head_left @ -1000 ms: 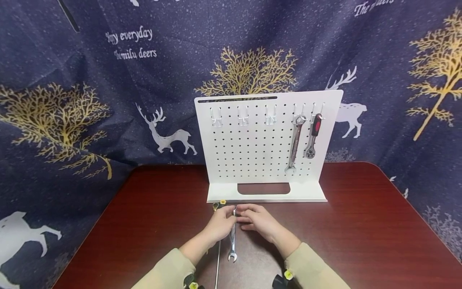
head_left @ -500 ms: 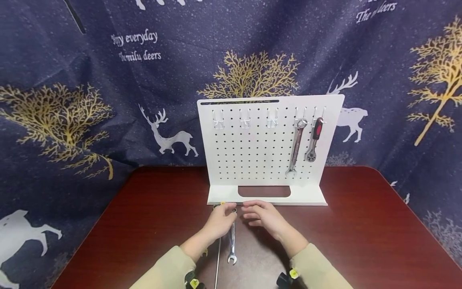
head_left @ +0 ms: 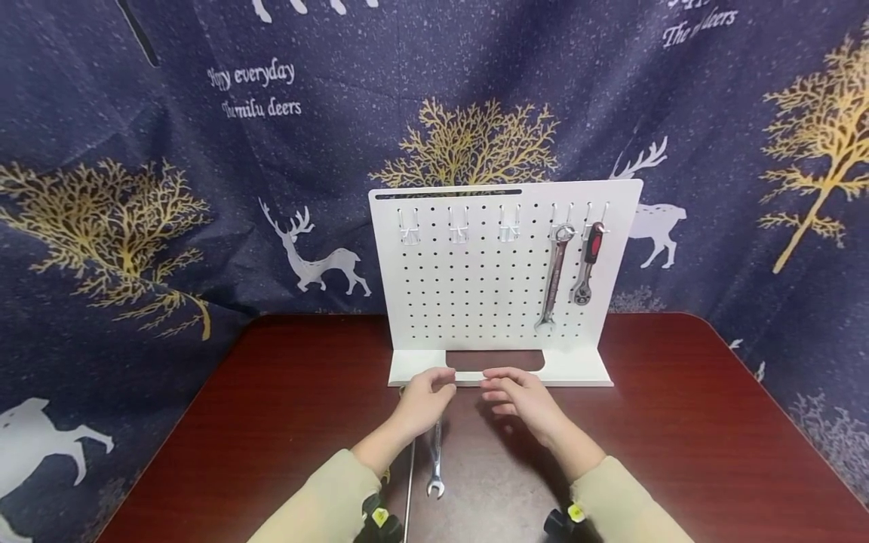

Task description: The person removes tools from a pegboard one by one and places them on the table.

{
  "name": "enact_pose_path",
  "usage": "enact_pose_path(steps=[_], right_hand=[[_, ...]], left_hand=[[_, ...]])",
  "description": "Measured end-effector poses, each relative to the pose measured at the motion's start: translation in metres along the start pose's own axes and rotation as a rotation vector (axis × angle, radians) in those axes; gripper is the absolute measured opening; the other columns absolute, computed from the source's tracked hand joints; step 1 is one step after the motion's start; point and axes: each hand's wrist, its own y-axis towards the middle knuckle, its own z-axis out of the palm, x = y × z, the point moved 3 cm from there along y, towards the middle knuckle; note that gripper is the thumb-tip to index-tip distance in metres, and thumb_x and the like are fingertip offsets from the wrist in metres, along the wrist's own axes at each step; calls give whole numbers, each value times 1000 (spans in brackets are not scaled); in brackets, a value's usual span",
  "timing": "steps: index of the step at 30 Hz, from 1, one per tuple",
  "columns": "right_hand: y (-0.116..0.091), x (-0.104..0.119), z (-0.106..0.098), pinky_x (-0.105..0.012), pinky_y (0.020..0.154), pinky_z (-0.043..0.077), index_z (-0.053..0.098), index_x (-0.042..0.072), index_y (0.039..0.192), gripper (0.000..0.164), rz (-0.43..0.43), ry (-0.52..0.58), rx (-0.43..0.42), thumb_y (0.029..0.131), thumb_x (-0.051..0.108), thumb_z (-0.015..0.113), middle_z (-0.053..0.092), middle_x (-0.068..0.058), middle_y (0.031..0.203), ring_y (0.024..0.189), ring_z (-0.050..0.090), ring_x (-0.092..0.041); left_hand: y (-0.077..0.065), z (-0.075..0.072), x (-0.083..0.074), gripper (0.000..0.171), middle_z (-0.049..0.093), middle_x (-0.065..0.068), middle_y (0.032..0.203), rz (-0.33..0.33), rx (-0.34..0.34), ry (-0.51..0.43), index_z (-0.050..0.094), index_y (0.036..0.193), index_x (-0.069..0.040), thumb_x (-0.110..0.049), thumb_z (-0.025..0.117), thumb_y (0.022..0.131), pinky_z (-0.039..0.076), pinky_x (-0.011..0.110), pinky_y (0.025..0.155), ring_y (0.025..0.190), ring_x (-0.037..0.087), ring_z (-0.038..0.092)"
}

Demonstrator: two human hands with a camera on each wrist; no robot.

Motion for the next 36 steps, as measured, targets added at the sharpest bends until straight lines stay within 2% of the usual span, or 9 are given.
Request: enact_pose_path(steps=[4,8,13,17,21,27,31,36], right_hand=[[-1,6,-12,-36,76,58,52,-9,125,39,-20,-21,-12,95,15,52,63,-25,118,95,68,-24],[-3,11,-23,-35,75,58,51,-11,126,40,-27,-56,-43,96,17,51,63,-25,118,94,68,-23],[-3,14,-34,-30,73,58,51,-11,126,40,-36,-95,-70,97,17,50,64,-24,118,88,68,-14],[-2,16,-42,-33,76,58,50,-12,127,40,-54,-117,-81,97,16,49,60,-27,121,86,67,-8],[-1,20,-49,-35,79,58,50,-12,127,41,-69,-135,-98,98,16,49,57,-30,124,91,68,-12],[1,24,-60,-26,78,56,50,-8,129,43,-58,-161,-112,98,21,49,55,-28,128,99,66,-20],[1,30,-65,-24,76,56,48,-8,131,45,-69,-172,-130,98,22,49,55,-28,128,97,67,-15],[2,39,-71,-28,79,56,45,-9,132,46,-99,-203,-152,99,23,48,54,-29,129,93,65,-8]], left_hand=[[8,4,-4,35,62,22,122,11,1,-16,57,123,5,-11,52,92,51,45,93,111,36,60],[14,8,-10,34,64,19,120,14,-6,9,59,122,3,-12,52,91,51,45,92,110,34,61],[21,10,-17,36,64,15,119,19,1,38,57,124,1,-15,51,93,50,44,95,112,30,60],[28,12,-21,34,64,13,119,20,-1,33,58,124,0,-15,51,93,50,42,95,112,29,60],[35,14,-26,34,63,12,121,2,-5,21,58,124,-3,-18,50,95,49,42,97,114,28,58],[47,17,-35,36,62,11,123,21,-15,10,57,126,-4,-21,51,95,48,41,98,116,27,57],[54,19,-42,37,62,9,123,28,-26,7,56,127,-5,-22,51,95,49,39,97,115,26,58],[65,22,-54,37,63,8,123,64,-51,17,56,128,-7,-24,51,95,49,37,97,114,25,58]])
